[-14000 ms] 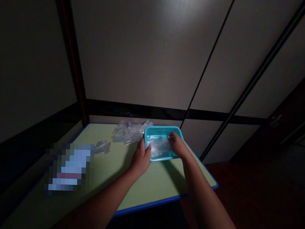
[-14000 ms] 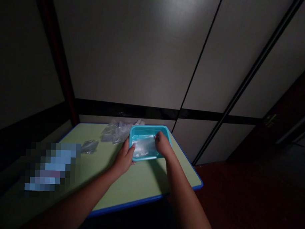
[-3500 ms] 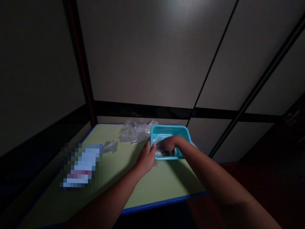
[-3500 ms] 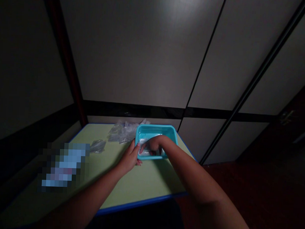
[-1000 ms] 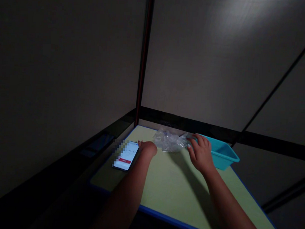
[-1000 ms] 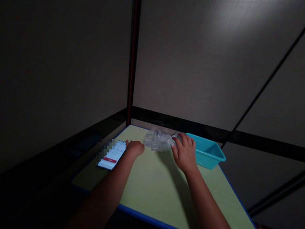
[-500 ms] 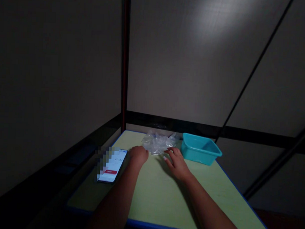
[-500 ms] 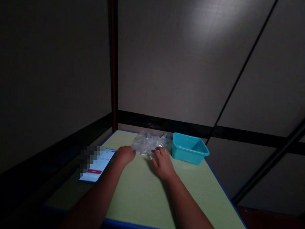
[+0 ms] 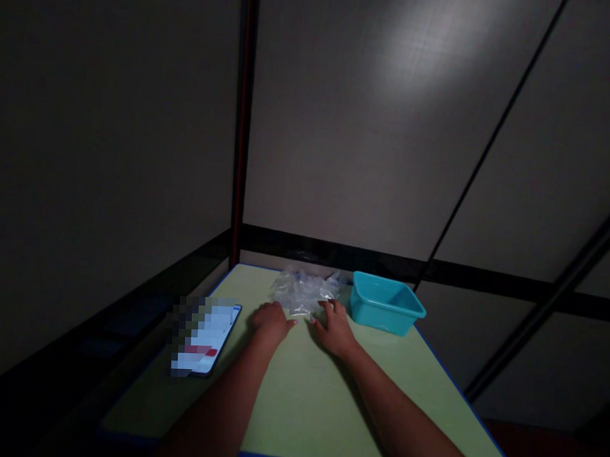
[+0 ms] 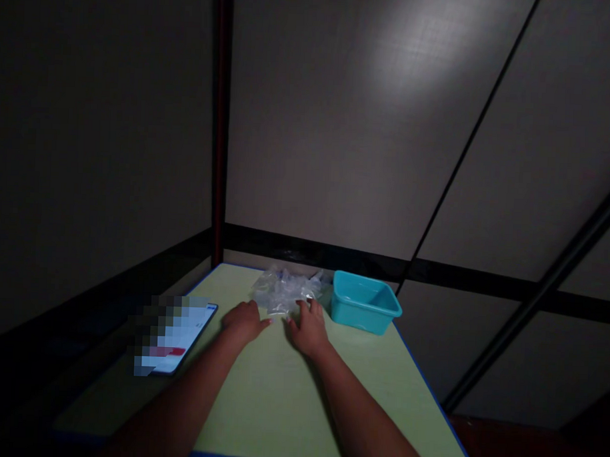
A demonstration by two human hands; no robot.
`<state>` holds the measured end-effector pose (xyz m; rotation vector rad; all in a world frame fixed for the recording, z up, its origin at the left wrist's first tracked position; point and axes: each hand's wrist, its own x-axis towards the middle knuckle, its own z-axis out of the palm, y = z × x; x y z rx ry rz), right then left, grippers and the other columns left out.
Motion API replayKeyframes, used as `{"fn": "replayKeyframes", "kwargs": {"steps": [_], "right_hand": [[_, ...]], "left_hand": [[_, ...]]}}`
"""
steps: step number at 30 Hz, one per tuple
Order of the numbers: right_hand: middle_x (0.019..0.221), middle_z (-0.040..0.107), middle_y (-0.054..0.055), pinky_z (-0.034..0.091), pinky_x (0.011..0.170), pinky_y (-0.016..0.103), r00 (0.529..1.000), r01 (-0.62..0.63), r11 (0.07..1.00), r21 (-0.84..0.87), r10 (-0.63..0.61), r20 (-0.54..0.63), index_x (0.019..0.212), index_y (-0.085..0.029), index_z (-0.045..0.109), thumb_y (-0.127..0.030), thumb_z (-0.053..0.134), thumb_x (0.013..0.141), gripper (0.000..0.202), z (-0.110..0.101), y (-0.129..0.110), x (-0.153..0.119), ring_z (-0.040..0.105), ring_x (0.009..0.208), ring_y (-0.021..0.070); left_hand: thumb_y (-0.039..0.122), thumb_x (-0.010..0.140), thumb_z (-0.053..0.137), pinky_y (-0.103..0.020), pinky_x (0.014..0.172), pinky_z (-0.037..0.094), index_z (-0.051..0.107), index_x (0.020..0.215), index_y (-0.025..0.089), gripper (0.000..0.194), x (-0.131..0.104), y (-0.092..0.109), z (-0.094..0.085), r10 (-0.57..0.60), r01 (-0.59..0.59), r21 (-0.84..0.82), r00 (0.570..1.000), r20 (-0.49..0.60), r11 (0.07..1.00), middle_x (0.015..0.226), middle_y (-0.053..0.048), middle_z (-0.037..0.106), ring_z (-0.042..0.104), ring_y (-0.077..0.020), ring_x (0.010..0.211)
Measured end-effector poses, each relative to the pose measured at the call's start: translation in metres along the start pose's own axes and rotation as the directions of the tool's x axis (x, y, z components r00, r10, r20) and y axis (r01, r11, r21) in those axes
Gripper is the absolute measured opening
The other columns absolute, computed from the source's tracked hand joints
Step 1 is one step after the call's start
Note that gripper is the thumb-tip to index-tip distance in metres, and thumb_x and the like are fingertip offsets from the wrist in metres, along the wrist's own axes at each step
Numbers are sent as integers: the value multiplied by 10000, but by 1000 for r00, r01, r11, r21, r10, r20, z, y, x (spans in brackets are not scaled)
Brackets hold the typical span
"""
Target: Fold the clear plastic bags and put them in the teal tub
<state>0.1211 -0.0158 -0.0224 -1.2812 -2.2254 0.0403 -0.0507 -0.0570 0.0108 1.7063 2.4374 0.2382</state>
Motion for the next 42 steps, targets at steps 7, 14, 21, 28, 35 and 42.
{"fn": "replayKeyframes", "kwargs": {"steps": [7,14,21,28,35,42], "right_hand": [[1315,405,194,356,929,463,973,-208,971,-120,218,74,1244,-162,476,-451,499,830,506,13,12,80,360,1227,334],[1366,367,179,332,891,582,887,-256,960,-117,281,367,1334,-245,391,-594,519,764,681,37,5,101,333,1242,384],[1099,564,129,424,805,374,955,31,988,-154,16,295,1110,-210,581,-224,600,749,362,21,-19,81,537,1018,274],[1057,591,116,407,796,299,991,-10,992,-129,27,134,1056,-165,584,-156,467,820,263,-17,-20,99,574,941,217],[1216,579,92,402,930,333,897,150,984,91,-174,407,1181,-193,564,-249,593,793,394,-13,-22,78,522,1120,228],[1313,504,125,314,1025,442,925,198,971,134,-230,302,1252,-178,517,-345,492,870,417,-48,0,43,391,1267,241]], "left_hand": [[490,818,500,-366,797,462,594,1103,114,481,-22,24,7,320,-320,-15,947,2,947,1087,-186,632,600,-306,994],[464,815,504,-354,730,482,612,1005,150,383,-34,29,15,625,-625,-31,780,-7,780,991,-135,654,628,-290,888],[452,807,528,-368,747,478,599,989,154,357,-34,31,22,672,-672,-33,740,-19,739,1008,-129,644,616,-295,907],[443,831,507,-343,792,453,576,983,175,316,-37,32,22,713,-714,-51,700,-42,698,1005,-100,610,592,-255,927],[441,794,565,-334,802,452,592,970,155,337,-44,38,19,805,-807,-104,589,-69,581,1005,-105,591,573,-248,924],[478,688,675,-427,934,376,548,1116,166,545,-35,33,29,645,-649,-96,761,-78,754,1215,-152,507,423,-329,1171]]}}
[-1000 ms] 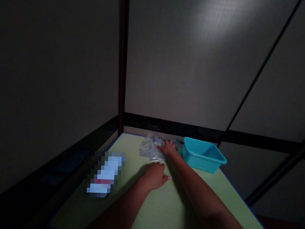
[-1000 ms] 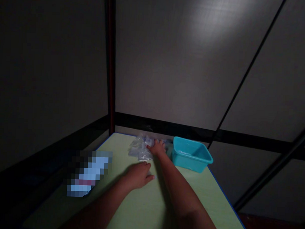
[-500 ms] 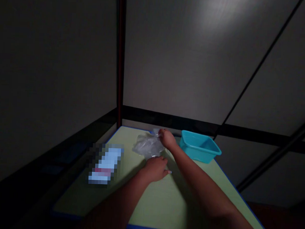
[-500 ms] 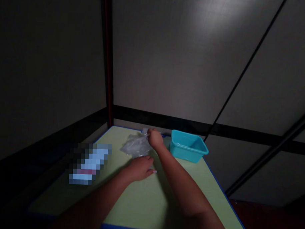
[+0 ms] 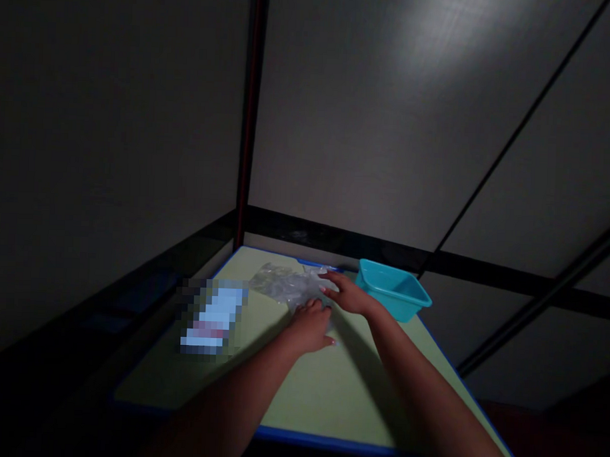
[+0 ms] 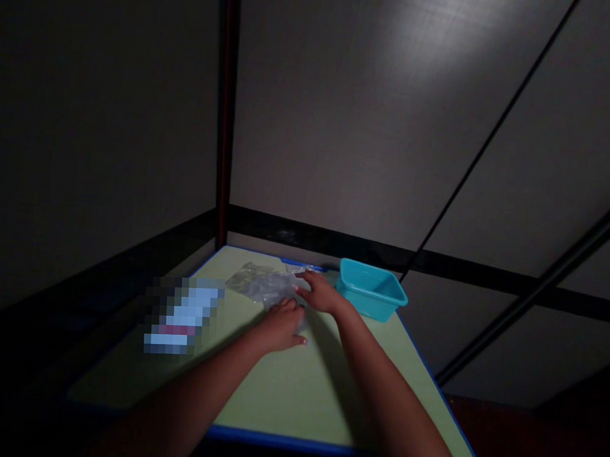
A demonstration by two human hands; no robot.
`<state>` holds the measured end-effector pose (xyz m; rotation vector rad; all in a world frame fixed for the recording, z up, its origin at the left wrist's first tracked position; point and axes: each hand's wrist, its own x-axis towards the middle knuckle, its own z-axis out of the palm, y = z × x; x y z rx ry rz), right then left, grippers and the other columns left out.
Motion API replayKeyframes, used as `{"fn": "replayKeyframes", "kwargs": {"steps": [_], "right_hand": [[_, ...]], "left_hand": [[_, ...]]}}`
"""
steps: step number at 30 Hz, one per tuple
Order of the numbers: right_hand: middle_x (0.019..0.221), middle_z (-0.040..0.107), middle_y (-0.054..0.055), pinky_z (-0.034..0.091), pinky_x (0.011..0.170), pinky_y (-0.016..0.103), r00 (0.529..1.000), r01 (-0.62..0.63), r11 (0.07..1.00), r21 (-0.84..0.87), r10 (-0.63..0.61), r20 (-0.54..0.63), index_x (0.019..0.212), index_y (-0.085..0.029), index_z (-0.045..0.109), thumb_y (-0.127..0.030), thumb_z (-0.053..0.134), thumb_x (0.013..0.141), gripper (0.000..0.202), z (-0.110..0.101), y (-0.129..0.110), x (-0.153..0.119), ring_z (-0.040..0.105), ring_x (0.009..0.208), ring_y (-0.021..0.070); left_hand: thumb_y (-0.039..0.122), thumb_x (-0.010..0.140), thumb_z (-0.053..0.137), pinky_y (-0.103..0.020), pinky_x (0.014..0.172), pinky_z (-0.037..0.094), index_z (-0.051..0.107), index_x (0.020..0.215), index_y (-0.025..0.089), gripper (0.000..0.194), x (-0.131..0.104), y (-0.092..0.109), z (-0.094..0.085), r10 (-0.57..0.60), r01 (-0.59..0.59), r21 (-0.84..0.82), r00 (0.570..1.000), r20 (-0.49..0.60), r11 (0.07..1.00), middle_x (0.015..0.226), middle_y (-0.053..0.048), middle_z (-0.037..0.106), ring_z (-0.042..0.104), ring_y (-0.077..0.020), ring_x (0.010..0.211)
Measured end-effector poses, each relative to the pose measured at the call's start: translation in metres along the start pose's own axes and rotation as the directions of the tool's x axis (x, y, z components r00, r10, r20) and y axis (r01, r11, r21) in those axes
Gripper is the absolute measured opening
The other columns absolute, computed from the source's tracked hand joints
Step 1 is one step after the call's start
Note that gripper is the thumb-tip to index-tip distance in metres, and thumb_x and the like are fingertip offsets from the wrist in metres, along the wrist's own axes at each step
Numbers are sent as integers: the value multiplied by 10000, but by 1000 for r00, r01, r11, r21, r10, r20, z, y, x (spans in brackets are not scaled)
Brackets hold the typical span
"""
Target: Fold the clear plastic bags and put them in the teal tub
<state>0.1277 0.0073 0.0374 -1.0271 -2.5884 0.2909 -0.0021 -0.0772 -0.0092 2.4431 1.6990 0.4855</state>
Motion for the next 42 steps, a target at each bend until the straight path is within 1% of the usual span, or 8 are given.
{"fn": "replayKeyframes", "kwargs": {"steps": [6,11,16,22,27,32,38,42], "right_hand": [[1311,484,146,336,1012,417,993,-46,998,51,51,-107,1222,-173,534,-389,502,859,423,7,8,-55,381,1268,253],[1071,590,123,409,912,371,966,-86,996,-5,82,-246,1044,-151,612,-288,523,839,263,24,15,-58,528,1044,231],[990,597,86,414,877,350,961,23,996,89,2,-277,1007,-174,606,-270,494,861,207,23,5,-59,528,975,207],[1016,598,80,403,881,355,933,24,946,325,96,-347,1018,-183,565,-332,486,861,230,19,-4,-65,530,988,203],[872,577,27,437,681,279,958,50,817,575,123,-259,884,-184,535,-359,676,700,290,26,-7,-65,548,812,175],[674,499,-15,386,559,237,946,59,791,609,150,-287,684,-191,498,-329,614,757,195,29,-8,-63,486,641,132],[933,548,62,444,727,292,881,187,824,534,99,-462,690,-196,563,-359,638,756,192,20,-8,-64,533,911,193],[963,599,66,396,880,342,893,244,808,536,28,-449,717,-199,575,-356,641,771,179,19,-20,-66,551,960,201]], "left_hand": [[487,698,678,-405,923,378,597,1070,167,497,9,-12,7,46,-47,-28,999,-15,999,1177,-142,521,421,-321,1158],[348,762,650,-323,838,398,631,798,187,165,15,-17,9,115,-120,-90,992,-56,989,950,-71,588,493,-255,1031],[254,834,532,-241,664,377,527,648,172,203,21,-19,9,20,-74,-310,984,-176,948,744,-4,537,508,-143,725],[303,768,561,-215,531,288,403,543,181,302,26,-24,3,-259,-78,-796,923,-286,600,528,60,390,386,-103,550],[541,776,482,-202,454,285,404,608,195,392,24,-21,0,-338,-94,-877,899,-278,471,535,63,392,375,-89,482],[591,738,530,-183,398,267,403,618,200,428,21,-17,-5,-427,-150,-924,853,-301,351,501,77,378,370,-71,419],[539,725,604,-162,346,273,416,614,195,407,25,-25,-12,-646,-220,-969,725,-240,113,446,91,397,372,-58,351],[499,683,669,-152,384,331,431,652,188,393,24,-24,-19,-671,-284,-954,726,-151,-93,492,88,464,448,-57,392]]}}
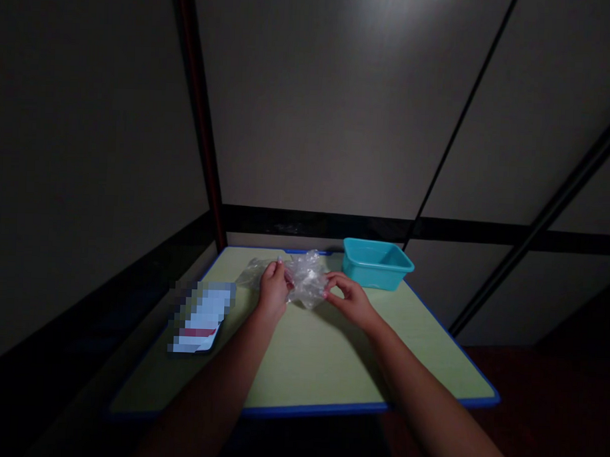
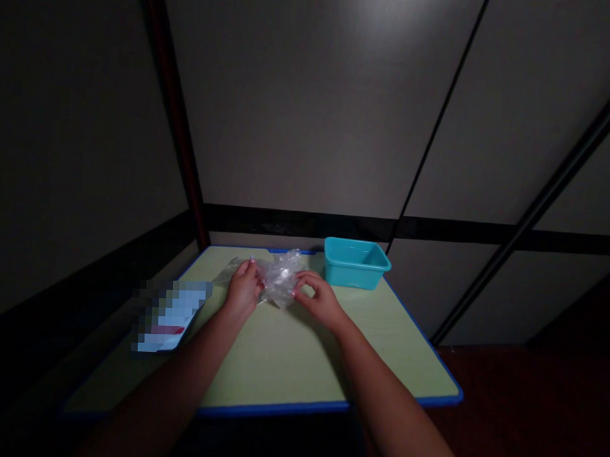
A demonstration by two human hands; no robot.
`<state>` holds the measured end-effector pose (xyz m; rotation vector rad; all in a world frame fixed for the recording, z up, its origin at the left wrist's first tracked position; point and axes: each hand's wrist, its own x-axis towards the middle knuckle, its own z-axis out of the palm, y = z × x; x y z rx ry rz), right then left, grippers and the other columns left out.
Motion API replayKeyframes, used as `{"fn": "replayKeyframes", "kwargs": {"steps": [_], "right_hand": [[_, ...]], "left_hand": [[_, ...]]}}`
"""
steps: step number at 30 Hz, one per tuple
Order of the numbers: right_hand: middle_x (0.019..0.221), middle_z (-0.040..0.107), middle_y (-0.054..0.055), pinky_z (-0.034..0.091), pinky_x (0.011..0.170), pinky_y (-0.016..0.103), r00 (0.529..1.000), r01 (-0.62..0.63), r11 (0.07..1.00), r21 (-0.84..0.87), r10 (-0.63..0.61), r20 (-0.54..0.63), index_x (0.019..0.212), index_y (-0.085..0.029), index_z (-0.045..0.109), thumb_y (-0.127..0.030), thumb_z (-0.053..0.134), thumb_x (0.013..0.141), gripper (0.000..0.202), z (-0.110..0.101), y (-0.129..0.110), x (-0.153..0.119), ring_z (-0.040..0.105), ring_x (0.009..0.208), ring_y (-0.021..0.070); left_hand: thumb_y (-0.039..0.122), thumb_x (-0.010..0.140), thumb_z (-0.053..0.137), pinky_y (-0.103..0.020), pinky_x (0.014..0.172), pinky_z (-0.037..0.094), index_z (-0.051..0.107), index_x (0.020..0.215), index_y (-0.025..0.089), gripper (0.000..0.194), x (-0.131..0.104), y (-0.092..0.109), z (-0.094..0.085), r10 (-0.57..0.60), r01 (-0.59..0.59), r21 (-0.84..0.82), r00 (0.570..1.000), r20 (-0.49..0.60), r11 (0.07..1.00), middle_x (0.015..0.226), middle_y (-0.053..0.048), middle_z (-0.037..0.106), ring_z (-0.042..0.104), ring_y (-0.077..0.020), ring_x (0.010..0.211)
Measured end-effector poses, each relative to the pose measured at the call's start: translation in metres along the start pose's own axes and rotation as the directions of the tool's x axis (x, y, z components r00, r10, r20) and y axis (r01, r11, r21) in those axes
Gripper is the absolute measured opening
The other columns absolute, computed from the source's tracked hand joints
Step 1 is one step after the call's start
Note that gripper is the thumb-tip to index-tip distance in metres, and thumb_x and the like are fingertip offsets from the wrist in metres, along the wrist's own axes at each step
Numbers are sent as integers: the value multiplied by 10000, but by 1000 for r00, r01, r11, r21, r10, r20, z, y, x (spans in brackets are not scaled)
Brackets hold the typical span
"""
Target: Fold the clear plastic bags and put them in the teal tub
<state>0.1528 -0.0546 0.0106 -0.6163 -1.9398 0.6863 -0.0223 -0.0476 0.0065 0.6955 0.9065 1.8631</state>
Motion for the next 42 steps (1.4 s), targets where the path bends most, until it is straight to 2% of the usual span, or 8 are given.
{"fn": "replayKeyframes", "kwargs": {"steps": [9,16,24,28,32,36,38,42], "right_hand": [[795,637,45,400,791,317,939,196,962,-190,-128,321,754,-189,598,-286,584,818,118,30,-22,-8,553,824,186],[775,660,31,365,759,295,913,224,910,-348,-71,401,817,-198,605,-306,614,796,111,33,-16,-13,577,810,182],[692,627,-2,341,736,306,957,79,871,-484,69,280,867,-198,614,-337,517,858,169,18,-19,-9,559,660,151],[754,582,25,379,694,297,999,-10,887,-461,24,25,956,-182,579,-321,498,854,190,17,-14,-5,528,700,168],[954,556,80,409,752,323,978,-14,923,-385,-68,-199,1094,-183,510,-344,612,764,381,15,-10,-1,508,843,203],[752,565,23,397,654,281,994,-26,956,-294,-6,-105,774,-193,556,-347,590,774,158,14,-8,-1,506,727,170],[617,514,-9,362,574,250,998,-57,965,-256,45,-51,631,-190,510,-346,524,818,244,15,-7,-1,469,618,135],[576,499,-17,332,510,233,982,-135,980,-143,113,-149,612,-189,498,-383,491,833,294,14,-4,-1,441,558,118]], "left_hand": [[461,641,723,-195,443,403,468,684,172,388,-2,7,3,-109,108,-172,994,2,979,554,35,590,538,-94,427],[431,725,664,-205,469,421,450,677,186,329,3,15,0,-50,41,-259,998,-31,965,553,40,579,543,-95,428],[408,702,698,-210,495,438,453,694,192,327,3,21,0,-28,21,-282,999,-21,959,574,44,577,567,-107,480],[355,689,723,-197,520,445,489,710,181,292,-1,21,2,-78,92,-291,995,61,952,585,55,560,557,-90,502],[342,676,735,-198,544,447,528,714,173,270,-16,19,11,-156,203,-186,959,236,961,607,52,558,546,-83,513],[395,664,733,-209,581,451,574,738,168,287,-30,12,17,-123,147,-48,937,326,988,675,23,593,570,-108,589],[386,663,736,-207,614,450,605,771,172,273,-33,8,17,-77,69,36,934,350,997,766,-8,628,595,-130,680],[196,618,774,-216,757,441,644,878,204,291,-33,1,15,-3,-62,157,924,383,986,955,-41,653,598,-167,896]]}}
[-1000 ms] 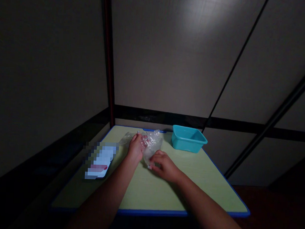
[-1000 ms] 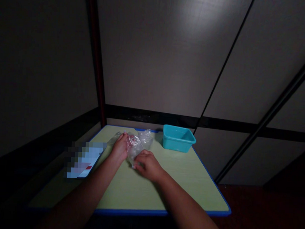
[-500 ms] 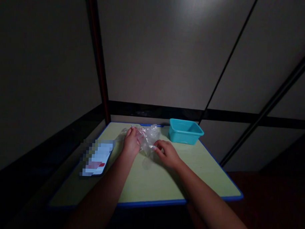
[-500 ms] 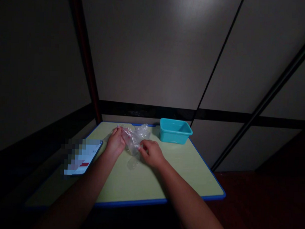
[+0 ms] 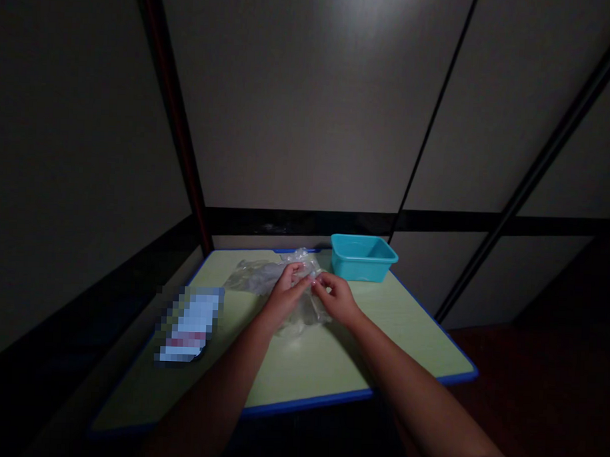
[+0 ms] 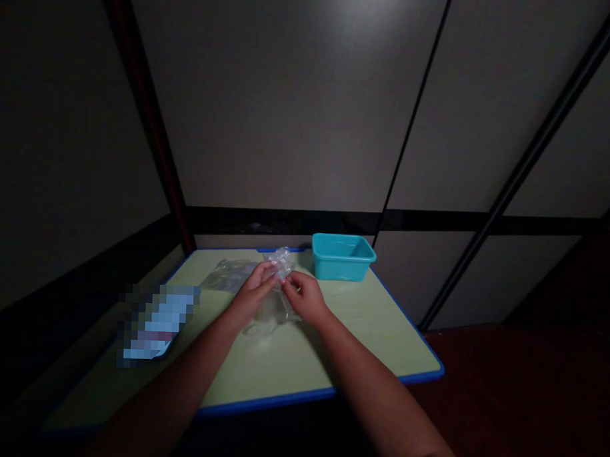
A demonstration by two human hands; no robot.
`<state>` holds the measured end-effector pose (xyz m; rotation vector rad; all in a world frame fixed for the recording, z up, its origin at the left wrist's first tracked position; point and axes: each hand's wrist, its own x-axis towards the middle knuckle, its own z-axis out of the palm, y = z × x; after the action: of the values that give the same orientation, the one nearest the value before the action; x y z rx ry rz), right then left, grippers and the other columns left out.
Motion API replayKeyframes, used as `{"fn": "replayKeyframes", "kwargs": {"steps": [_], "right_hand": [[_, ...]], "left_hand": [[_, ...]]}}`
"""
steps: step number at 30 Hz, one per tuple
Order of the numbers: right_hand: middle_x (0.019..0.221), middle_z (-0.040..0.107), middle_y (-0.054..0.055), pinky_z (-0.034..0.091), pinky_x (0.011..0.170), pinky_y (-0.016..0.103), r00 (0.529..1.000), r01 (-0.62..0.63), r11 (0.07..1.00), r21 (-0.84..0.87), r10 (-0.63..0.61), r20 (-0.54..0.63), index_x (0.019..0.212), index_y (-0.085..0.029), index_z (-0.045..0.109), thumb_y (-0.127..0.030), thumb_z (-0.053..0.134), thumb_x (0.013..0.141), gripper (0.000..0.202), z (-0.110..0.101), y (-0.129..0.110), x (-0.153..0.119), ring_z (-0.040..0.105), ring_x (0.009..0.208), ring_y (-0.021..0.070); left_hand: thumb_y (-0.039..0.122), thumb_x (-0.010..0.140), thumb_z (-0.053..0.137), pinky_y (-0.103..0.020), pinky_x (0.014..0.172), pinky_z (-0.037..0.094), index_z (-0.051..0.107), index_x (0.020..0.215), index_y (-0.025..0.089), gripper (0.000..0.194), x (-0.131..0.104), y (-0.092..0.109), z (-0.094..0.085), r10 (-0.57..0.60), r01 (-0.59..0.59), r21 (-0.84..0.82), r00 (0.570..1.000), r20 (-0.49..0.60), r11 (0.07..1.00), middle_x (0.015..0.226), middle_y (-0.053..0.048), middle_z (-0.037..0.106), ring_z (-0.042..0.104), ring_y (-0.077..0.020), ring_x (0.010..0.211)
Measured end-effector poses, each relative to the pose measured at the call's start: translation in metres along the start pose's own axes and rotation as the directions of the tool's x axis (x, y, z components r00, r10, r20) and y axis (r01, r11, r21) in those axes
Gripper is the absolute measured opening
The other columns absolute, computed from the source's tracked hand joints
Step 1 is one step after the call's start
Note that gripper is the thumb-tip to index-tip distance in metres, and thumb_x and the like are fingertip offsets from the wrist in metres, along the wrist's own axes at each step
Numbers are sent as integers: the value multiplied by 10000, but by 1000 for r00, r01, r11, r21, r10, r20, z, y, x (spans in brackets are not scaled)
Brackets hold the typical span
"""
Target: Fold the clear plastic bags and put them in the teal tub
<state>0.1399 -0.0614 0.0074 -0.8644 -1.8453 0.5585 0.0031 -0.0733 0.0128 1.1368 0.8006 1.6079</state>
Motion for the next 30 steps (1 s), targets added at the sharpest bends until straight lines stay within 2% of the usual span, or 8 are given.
{"fn": "replayKeyframes", "kwargs": {"steps": [3,6,9,16,20,23,26,30], "right_hand": [[539,489,-24,337,486,236,989,-76,988,133,92,-117,608,-198,484,-447,507,817,326,-6,4,4,443,510,118],[491,483,-33,346,473,237,968,-117,964,238,164,-189,604,-201,485,-497,522,806,360,-14,6,8,445,465,114],[470,477,-40,352,472,232,954,-119,949,293,191,-231,597,-202,491,-526,535,794,382,-21,7,11,438,451,106],[442,394,-72,236,382,206,934,-184,875,447,298,-199,569,-198,468,-561,602,715,413,-24,13,13,318,388,67],[386,389,-83,191,336,210,939,-277,862,425,336,-69,630,-197,528,-597,588,701,411,-20,11,11,281,324,67],[374,396,-81,207,338,212,952,-265,887,378,304,-46,640,-191,548,-597,583,706,413,-17,11,10,299,318,72],[400,417,-71,257,377,216,960,-228,909,348,270,-78,625,-194,528,-577,575,727,400,-17,14,11,344,358,83],[500,476,-40,334,481,231,955,-140,950,278,203,-216,581,-196,501,-545,559,758,396,-23,20,14,423,480,104]], "left_hand": [[89,585,758,-239,799,435,646,916,209,370,2,-4,-1,-15,13,51,999,31,999,983,-43,655,597,-179,920],[67,590,726,-236,776,434,655,798,175,246,3,-4,-2,-72,70,77,997,24,995,881,-45,673,612,-176,858],[155,646,712,-238,701,440,641,659,158,72,6,-4,-5,-82,80,88,996,24,993,730,-38,668,615,-168,725],[319,746,664,-193,575,413,624,616,147,219,9,3,-12,14,-1,87,988,-154,996,632,-37,649,577,-120,582],[433,768,619,-207,516,430,517,626,178,309,8,7,-12,-4,-2,-29,978,-209,1000,627,-6,638,584,-117,502],[474,752,616,-215,441,422,487,663,189,325,8,8,-13,-75,62,-66,973,-217,996,604,10,630,540,-107,396],[423,721,654,-232,463,460,524,659,176,286,10,10,-15,-151,133,-103,970,-191,986,583,-1,623,561,-119,436],[303,667,687,-265,569,504,618,686,153,167,13,18,-18,-248,231,-158,964,-98,960,693,-57,673,632,-169,613]]}}
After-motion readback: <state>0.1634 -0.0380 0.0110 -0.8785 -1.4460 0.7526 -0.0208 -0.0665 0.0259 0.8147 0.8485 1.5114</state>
